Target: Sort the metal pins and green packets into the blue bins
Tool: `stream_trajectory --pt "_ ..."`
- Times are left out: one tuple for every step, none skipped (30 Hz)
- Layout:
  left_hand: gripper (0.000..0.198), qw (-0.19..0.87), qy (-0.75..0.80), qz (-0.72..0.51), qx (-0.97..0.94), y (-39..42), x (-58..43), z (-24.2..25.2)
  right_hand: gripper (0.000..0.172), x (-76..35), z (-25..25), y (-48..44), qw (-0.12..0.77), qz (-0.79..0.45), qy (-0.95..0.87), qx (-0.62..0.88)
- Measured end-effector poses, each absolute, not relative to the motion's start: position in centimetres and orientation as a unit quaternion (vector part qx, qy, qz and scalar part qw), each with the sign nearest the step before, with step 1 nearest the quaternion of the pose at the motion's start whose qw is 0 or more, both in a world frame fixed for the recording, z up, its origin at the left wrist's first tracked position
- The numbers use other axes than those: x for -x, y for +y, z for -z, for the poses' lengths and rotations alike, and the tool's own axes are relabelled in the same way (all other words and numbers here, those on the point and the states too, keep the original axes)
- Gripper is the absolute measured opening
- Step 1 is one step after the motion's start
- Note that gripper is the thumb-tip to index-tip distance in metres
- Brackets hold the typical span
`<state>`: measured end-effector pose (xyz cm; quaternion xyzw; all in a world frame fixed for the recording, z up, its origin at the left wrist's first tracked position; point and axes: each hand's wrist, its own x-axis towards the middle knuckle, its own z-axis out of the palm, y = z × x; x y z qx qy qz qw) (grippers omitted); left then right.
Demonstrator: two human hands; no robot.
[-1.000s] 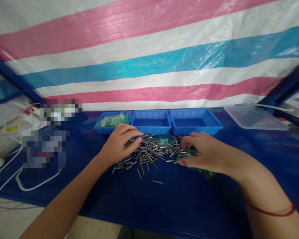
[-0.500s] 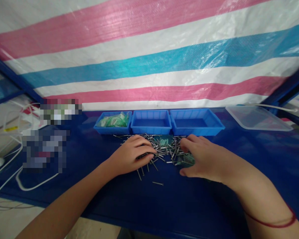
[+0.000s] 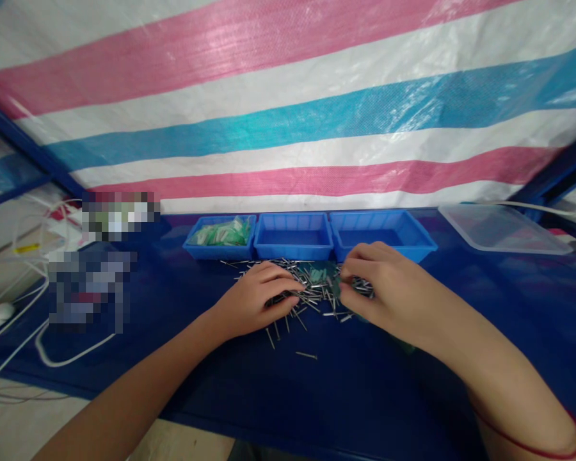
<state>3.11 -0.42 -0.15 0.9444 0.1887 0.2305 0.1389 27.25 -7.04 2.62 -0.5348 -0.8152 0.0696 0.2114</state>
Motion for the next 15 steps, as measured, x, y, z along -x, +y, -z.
stream_trajectory --pt "0.027 0.146 0.195 -0.235 -0.941 -0.5 -3.1 0.2 0.015 -26.9 -2.9 -7.1 0.232 -0.077 -0.807 0.537" --pt "0.03 0.158 0.201 -0.238 -0.937 -0.5 -3.2 0.2 0.017 -26.5 -3.1 -7.2 0.25 -0.091 -0.796 0.544" --pt "0.033 0.173 0.209 -0.244 -0.931 -0.6 -3.3 0.3 0.018 -26.2 -3.1 -7.2 0.266 -0.11 -0.781 0.554" --pt "0.036 0.192 0.22 -0.254 -0.922 -0.7 -3.3 0.5 0.019 -25.8 -3.1 -7.2 0.277 -0.133 -0.767 0.563" --pt "0.039 0.214 0.234 -0.268 -0.91 -0.8 -3.4 0.6 0.021 -25.5 -3.0 -7.3 0.284 -0.158 -0.757 0.568" --pt "0.041 0.237 0.25 -0.283 -0.895 -0.9 -3.5 0.7 0.022 -25.2 -2.9 -7.3 0.287 -0.182 -0.751 0.567" --pt "0.042 0.258 0.268 -0.3 -0.879 -0.9 -3.5 0.8 0.022 -25.0 -2.8 -7.3 0.288 -0.202 -0.748 0.562" --pt "0.043 0.275 0.283 -0.315 -0.863 -0.9 -3.5 0.9 0.023 -24.7 -2.6 -7.2 0.289 -0.219 -0.749 0.554" --pt "0.042 0.285 0.293 -0.326 -0.852 -0.9 -3.5 0.9 0.024 -24.5 -2.5 -7.2 0.29 -0.233 -0.75 0.547" --pt "0.038 0.29 0.296 -0.333 -0.847 -0.9 -3.5 0.8 0.025 -24.4 -2.4 -7.2 0.294 -0.243 -0.749 0.542" --pt "0.033 0.29 0.292 -0.339 -0.846 -0.9 -3.5 0.6 0.025 -24.2 -2.4 -7.2 0.301 -0.251 -0.746 0.538" --pt "0.026 0.286 0.286 -0.345 -0.847 -0.8 -3.4 0.4 0.025 -24.1 -2.3 -7.2 0.308 -0.257 -0.743 0.535" --pt "0.021 0.281 0.279 -0.349 -0.849 -0.8 -3.4 0.2 0.025 -24.0 -2.3 -7.2 0.316 -0.263 -0.739 0.533" --pt "0.017 0.279 0.276 -0.349 -0.851 -0.8 -3.3 0.0 0.025 -23.9 -2.3 -7.1 0.324 -0.268 -0.735 0.531" --pt "0.015 0.279 0.278 -0.347 -0.851 -0.8 -3.3 -0.1 0.025 -23.8 -2.2 -7.1 0.333 -0.272 -0.731 0.53"
